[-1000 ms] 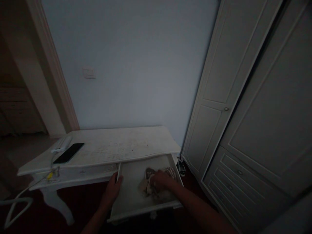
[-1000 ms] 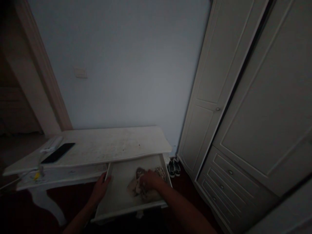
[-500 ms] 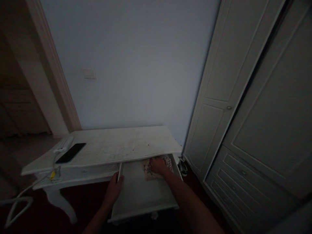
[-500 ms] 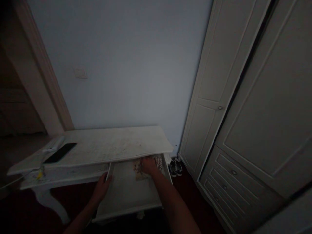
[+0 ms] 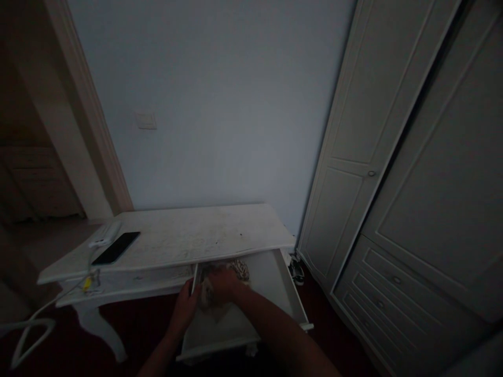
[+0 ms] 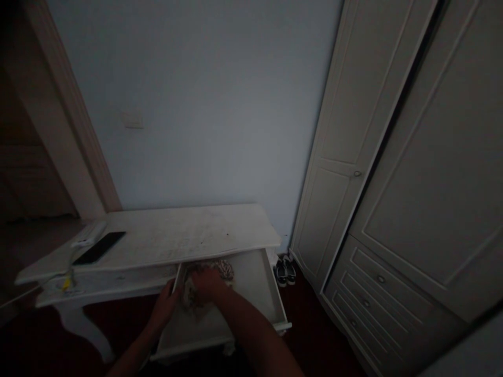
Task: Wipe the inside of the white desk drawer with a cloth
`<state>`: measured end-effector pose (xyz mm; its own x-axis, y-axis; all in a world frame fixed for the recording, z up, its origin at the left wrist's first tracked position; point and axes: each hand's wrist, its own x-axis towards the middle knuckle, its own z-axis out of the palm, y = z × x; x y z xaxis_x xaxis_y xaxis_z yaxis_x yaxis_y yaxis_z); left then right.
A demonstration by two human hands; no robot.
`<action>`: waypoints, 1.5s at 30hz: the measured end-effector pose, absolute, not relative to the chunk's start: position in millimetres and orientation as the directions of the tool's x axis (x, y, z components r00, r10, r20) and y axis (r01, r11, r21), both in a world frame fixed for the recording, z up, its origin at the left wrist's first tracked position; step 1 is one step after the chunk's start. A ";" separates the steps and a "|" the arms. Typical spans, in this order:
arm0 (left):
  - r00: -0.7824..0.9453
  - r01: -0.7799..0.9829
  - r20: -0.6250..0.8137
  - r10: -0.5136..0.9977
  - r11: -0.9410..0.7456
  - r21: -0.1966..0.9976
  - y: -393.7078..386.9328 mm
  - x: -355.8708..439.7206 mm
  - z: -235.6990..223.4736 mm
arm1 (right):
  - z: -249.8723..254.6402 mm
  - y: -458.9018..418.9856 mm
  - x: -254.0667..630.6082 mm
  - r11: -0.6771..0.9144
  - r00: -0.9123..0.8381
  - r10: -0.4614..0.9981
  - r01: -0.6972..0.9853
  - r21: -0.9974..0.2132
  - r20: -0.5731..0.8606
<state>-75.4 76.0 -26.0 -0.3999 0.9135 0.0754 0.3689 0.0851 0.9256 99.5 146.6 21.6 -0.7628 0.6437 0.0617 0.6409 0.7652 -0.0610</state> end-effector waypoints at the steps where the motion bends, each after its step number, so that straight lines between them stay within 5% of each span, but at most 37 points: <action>1: -0.405 0.364 0.073 0.911 0.087 0.927 77.1 -75.5 -27.2 | 18.6 141.8 95.0 0.785 -0.782 0.620 0.617 -0.060 0.068; 7: -0.420 0.346 0.088 0.903 0.070 0.936 81.5 -76.4 -32.3 | 8.2 123.3 91.6 0.842 -0.839 0.540 0.538 -0.041 0.072; 15: -0.429 0.354 0.073 0.900 0.094 0.930 78.8 -74.4 -29.1 | 12.8 102.0 104.0 0.935 -0.929 0.347 0.353 -0.034 -0.127; 25: -0.424 0.368 0.076 0.902 0.095 0.925 79.1 -74.7 -28.3 | -3.3 98.1 141.8 0.925 -0.923 0.366 0.374 -0.062 -0.116; 34: -0.414 0.333 0.061 0.908 0.089 0.939 79.9 -73.4 -31.8 | 13.3 110.5 211.4 0.803 -0.804 0.578 0.591 -0.077 -0.139; 40: -0.413 0.348 0.060 0.909 0.097 0.932 77.6 -75.3 -28.8 | 27.0 127.7 244.6 0.505 -0.514 0.858 0.847 -0.166 -0.012; 45: -0.424 0.381 0.060 0.904 0.118 0.917 77.0 -75.1 -24.5 | 33.1 152.3 241.1 0.306 -0.299 0.952 0.933 -0.189 0.065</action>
<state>-75.1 77.0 -24.5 -0.4240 0.9037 0.0596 0.3807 0.1181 0.9171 241.1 152.3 33.1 -0.2987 0.9521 0.0650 0.9331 0.3056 -0.1894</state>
